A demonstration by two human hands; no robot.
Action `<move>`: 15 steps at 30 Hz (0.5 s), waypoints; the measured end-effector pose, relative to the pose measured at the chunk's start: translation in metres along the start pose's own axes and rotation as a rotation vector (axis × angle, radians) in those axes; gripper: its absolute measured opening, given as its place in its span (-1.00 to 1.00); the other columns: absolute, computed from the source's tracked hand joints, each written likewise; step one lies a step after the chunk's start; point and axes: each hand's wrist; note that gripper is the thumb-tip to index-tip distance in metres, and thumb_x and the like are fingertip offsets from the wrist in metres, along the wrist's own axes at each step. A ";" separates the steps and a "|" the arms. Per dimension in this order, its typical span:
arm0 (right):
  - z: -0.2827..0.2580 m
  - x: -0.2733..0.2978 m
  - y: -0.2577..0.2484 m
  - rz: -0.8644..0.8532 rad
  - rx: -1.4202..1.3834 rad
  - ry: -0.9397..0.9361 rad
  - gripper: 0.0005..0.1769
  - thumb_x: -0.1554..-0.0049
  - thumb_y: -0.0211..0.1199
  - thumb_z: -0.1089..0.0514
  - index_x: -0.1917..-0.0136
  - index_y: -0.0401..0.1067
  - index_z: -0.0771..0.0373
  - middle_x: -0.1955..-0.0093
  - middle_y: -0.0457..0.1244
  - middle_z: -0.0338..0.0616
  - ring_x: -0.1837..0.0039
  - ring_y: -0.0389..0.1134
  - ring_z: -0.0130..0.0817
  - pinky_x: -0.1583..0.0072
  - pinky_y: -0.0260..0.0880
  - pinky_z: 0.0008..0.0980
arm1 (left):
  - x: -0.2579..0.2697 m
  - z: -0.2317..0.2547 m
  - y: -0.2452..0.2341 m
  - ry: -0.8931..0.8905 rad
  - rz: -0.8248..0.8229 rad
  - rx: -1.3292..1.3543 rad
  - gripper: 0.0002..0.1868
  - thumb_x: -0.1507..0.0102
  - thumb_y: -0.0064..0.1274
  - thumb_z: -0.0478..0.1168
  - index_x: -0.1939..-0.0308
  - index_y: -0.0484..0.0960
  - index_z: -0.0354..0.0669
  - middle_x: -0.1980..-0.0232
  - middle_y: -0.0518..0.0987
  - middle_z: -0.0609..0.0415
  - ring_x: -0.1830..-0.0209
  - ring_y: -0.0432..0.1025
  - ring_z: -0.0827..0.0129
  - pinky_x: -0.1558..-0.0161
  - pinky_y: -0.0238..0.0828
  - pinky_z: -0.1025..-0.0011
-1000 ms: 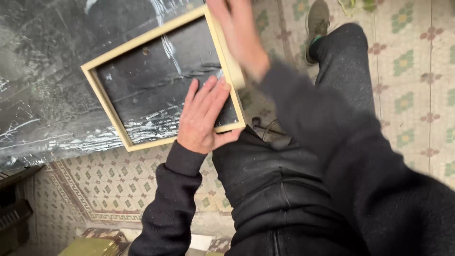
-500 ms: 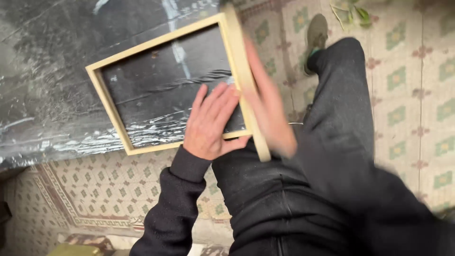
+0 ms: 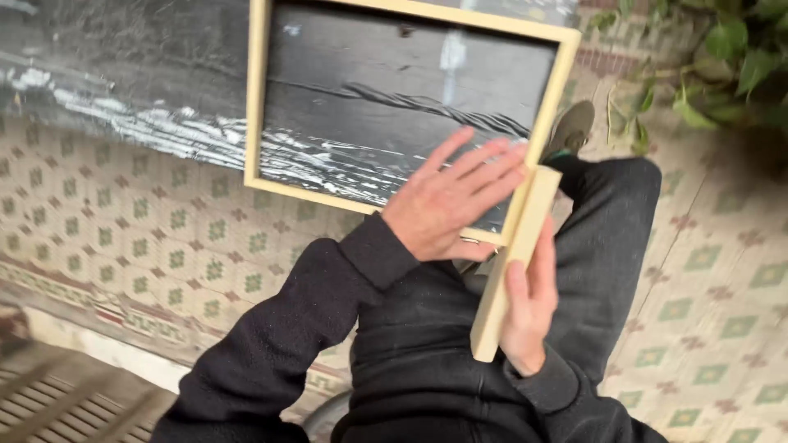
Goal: Sanding the edges and flat surfaces of a wooden rectangular frame using a manual sanding block.
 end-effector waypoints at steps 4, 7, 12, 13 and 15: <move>-0.014 -0.108 -0.002 0.036 0.043 -0.050 -0.26 -0.44 -0.04 0.04 -0.72 -0.12 0.44 -0.79 -0.10 0.09 -0.76 -0.08 -0.20 -0.76 -0.09 -0.26 | 0.000 0.001 0.005 0.009 0.026 0.069 0.24 -0.04 0.30 0.40 -0.57 0.12 -0.21 -0.63 0.11 -0.06 -0.64 -0.01 0.18 -0.64 -0.27 -0.08; -0.022 -0.128 -0.008 -0.013 -0.091 -0.087 -0.24 -0.39 -0.04 0.01 -0.69 -0.12 0.43 -0.75 -0.04 0.12 -0.68 0.02 -0.15 -0.67 -0.01 -0.30 | 0.000 0.008 0.001 0.027 0.011 -0.013 0.18 -0.08 0.33 0.35 -0.57 0.15 -0.19 -0.64 0.12 -0.01 -0.67 -0.01 0.20 -0.67 -0.24 -0.04; -0.002 0.002 -0.003 0.048 -0.068 0.139 -0.22 -0.39 -0.01 0.01 -0.67 -0.17 0.45 -0.75 -0.19 0.15 -0.76 -0.19 -0.12 -0.67 -0.21 -0.24 | -0.004 0.005 -0.004 0.013 -0.008 -0.009 0.18 -0.06 0.34 0.33 -0.54 0.17 -0.23 -0.64 0.14 -0.04 -0.66 0.01 0.18 -0.65 -0.21 -0.04; -0.006 -0.037 -0.005 0.042 -0.068 0.131 -0.22 -0.39 -0.01 0.01 -0.67 -0.17 0.45 -0.75 -0.19 0.15 -0.76 -0.19 -0.12 -0.67 -0.21 -0.24 | -0.006 0.002 -0.001 0.010 -0.001 -0.015 0.18 -0.06 0.34 0.33 -0.54 0.17 -0.23 -0.64 0.14 -0.04 -0.66 0.01 0.18 -0.65 -0.21 -0.04; -0.015 -0.101 -0.006 0.034 0.136 -0.046 -0.24 -0.44 -0.04 -0.03 -0.72 -0.12 0.42 -0.77 -0.06 0.10 -0.77 -0.03 -0.19 -0.71 -0.05 -0.27 | -0.003 0.004 0.003 0.025 0.009 0.038 0.19 -0.05 0.34 0.34 -0.53 0.17 -0.26 -0.60 0.13 -0.11 -0.63 -0.01 0.13 -0.63 -0.24 -0.10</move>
Point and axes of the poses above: each hand's wrist, its own x-axis away from the middle knuckle, its own y-axis out of the palm, z = x × y
